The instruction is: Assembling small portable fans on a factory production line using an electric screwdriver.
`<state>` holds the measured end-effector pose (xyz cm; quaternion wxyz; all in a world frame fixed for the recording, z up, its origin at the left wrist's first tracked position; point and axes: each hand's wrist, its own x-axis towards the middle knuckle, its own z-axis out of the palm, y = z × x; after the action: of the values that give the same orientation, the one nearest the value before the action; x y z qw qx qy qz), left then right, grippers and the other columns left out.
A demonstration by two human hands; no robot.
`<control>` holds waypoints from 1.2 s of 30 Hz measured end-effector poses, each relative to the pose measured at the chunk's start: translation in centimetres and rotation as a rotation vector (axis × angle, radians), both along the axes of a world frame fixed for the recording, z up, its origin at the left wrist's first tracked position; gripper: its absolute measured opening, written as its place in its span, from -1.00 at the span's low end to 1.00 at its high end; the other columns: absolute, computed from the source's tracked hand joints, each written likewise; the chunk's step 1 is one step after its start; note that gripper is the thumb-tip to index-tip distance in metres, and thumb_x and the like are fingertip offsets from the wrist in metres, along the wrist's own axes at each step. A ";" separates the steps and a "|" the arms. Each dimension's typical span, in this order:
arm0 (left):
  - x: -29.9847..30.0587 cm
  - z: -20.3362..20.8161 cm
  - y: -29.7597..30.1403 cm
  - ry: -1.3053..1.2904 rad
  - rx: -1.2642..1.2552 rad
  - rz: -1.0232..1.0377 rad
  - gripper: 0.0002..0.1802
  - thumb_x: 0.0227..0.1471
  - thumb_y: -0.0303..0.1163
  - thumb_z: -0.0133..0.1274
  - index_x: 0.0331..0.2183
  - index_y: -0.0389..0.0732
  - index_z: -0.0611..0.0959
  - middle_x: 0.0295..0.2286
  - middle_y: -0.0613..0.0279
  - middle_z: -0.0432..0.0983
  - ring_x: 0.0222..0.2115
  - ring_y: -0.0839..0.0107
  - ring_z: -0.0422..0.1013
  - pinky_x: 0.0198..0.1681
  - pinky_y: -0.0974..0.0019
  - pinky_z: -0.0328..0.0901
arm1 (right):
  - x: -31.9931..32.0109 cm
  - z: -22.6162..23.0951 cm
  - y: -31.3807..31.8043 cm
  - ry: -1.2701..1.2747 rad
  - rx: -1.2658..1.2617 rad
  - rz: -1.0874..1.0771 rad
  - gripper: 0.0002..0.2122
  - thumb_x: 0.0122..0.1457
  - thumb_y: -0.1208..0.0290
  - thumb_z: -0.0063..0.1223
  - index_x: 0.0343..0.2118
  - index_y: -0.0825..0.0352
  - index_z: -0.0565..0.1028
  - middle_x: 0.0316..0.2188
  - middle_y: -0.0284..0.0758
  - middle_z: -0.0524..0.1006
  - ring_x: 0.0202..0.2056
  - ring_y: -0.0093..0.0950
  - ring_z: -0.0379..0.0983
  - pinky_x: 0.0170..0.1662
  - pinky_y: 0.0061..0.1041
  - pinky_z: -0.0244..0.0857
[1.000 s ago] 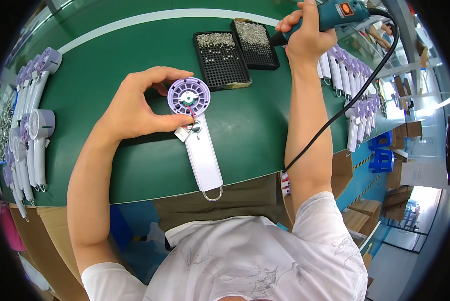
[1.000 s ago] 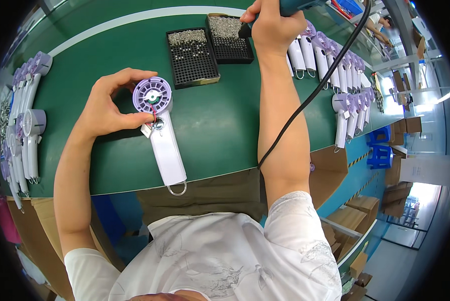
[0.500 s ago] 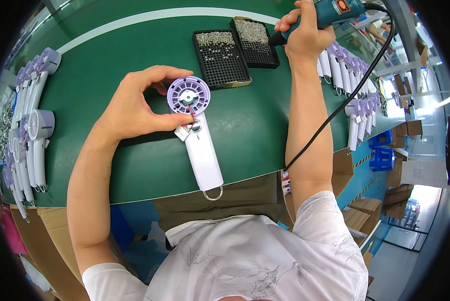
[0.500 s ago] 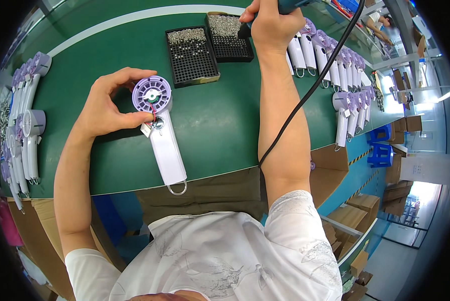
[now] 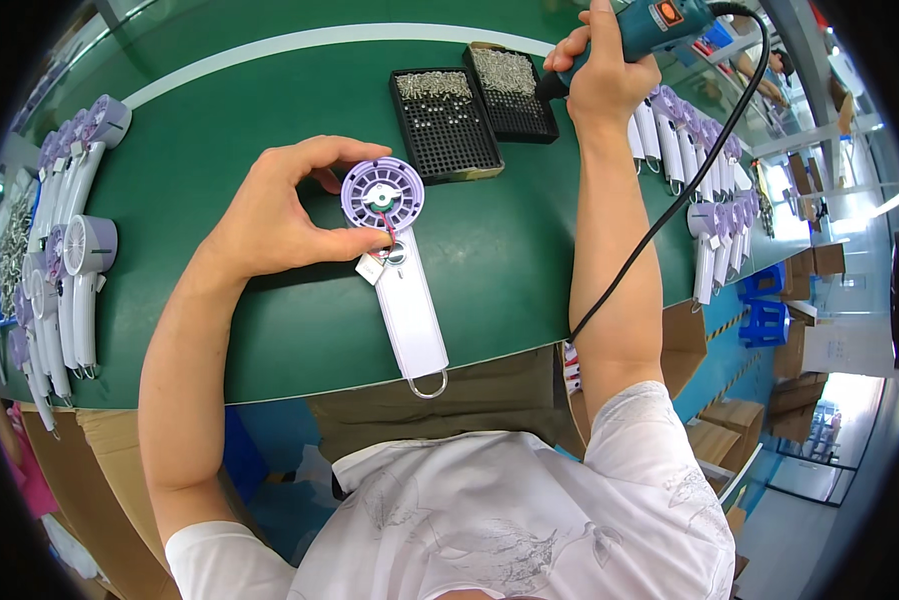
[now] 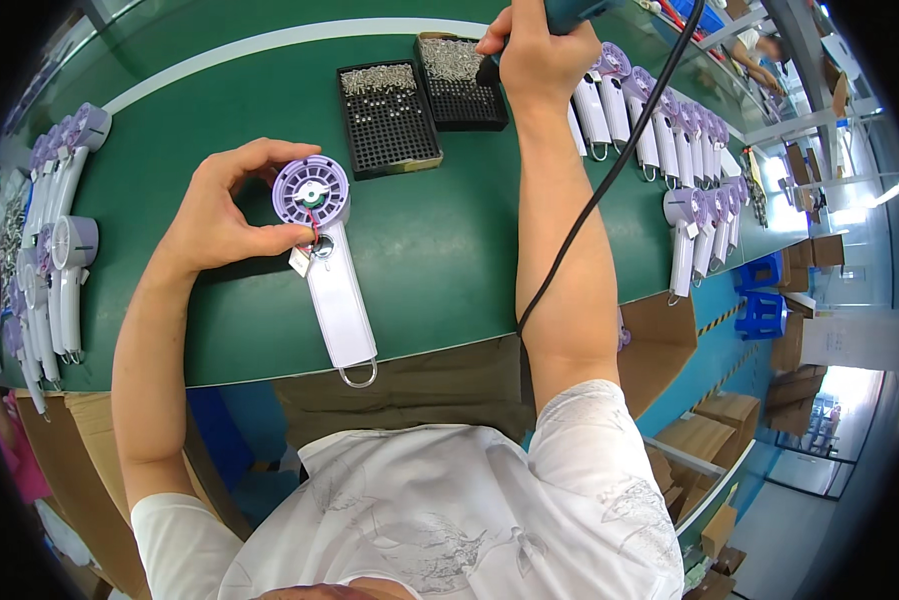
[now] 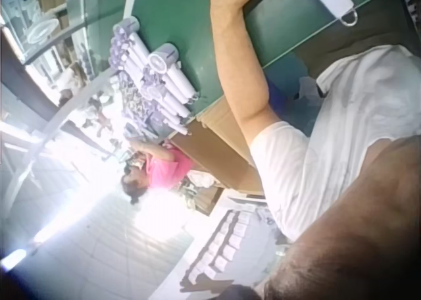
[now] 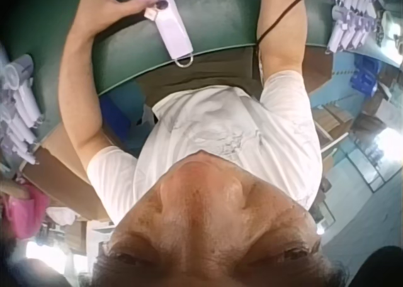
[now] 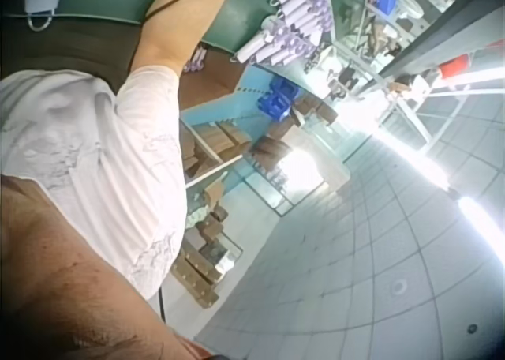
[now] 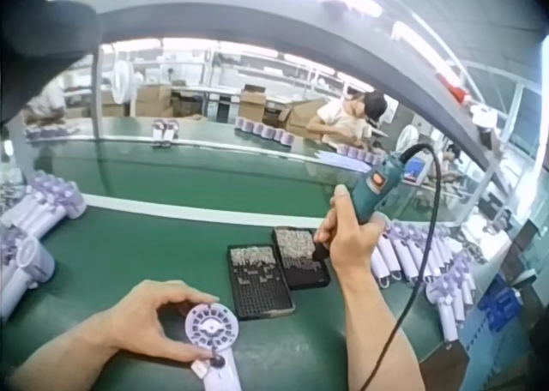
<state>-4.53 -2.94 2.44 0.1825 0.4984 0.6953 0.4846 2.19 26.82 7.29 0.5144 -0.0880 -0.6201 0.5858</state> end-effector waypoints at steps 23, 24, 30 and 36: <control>0.8 0.2 0.2 0.039 0.015 -0.001 -0.28 -0.42 -0.23 0.56 -0.12 -0.27 0.71 -0.30 0.18 0.67 -0.30 0.37 0.54 -0.13 0.34 0.39 | 4.3 3.0 -10.7 0.170 0.074 0.754 -0.63 0.44 0.09 -0.30 -0.19 0.24 0.52 -0.67 -0.43 0.33 -0.69 -0.51 0.21 -0.55 -0.38 0.24; 0.8 0.1 0.2 0.042 0.015 -0.004 -0.29 -0.42 -0.23 0.56 -0.13 -0.28 0.71 -0.30 0.18 0.67 -0.30 0.37 0.53 -0.13 0.34 0.39 | 4.3 2.8 -10.8 0.146 0.064 0.742 -0.64 0.44 0.09 -0.28 -0.19 0.25 0.52 -0.67 -0.43 0.33 -0.70 -0.51 0.22 -0.56 -0.38 0.24; 0.8 0.3 0.2 0.038 0.007 -0.002 -0.29 -0.42 -0.24 0.56 -0.14 -0.28 0.71 -0.34 0.19 0.66 -0.32 0.38 0.53 -0.15 0.33 0.39 | 3.8 2.3 -11.4 0.123 0.057 0.710 -0.68 0.40 0.13 -0.21 -0.21 0.29 0.50 -0.69 -0.40 0.33 -0.73 -0.50 0.23 -0.60 -0.37 0.25; 0.7 0.1 0.2 0.040 0.023 0.003 -0.29 -0.42 -0.23 0.58 -0.15 -0.31 0.70 -0.36 0.20 0.65 -0.35 0.40 0.53 -0.18 0.34 0.40 | 3.5 2.3 -11.9 0.120 0.072 0.687 -0.71 0.38 0.18 -0.18 -0.22 0.30 0.49 -0.70 -0.38 0.33 -0.75 -0.49 0.23 -0.62 -0.36 0.26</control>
<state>-3.79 -2.76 2.56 0.1619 0.5091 0.6940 0.4826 5.73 14.93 9.63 0.3256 0.1784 -0.6024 0.7066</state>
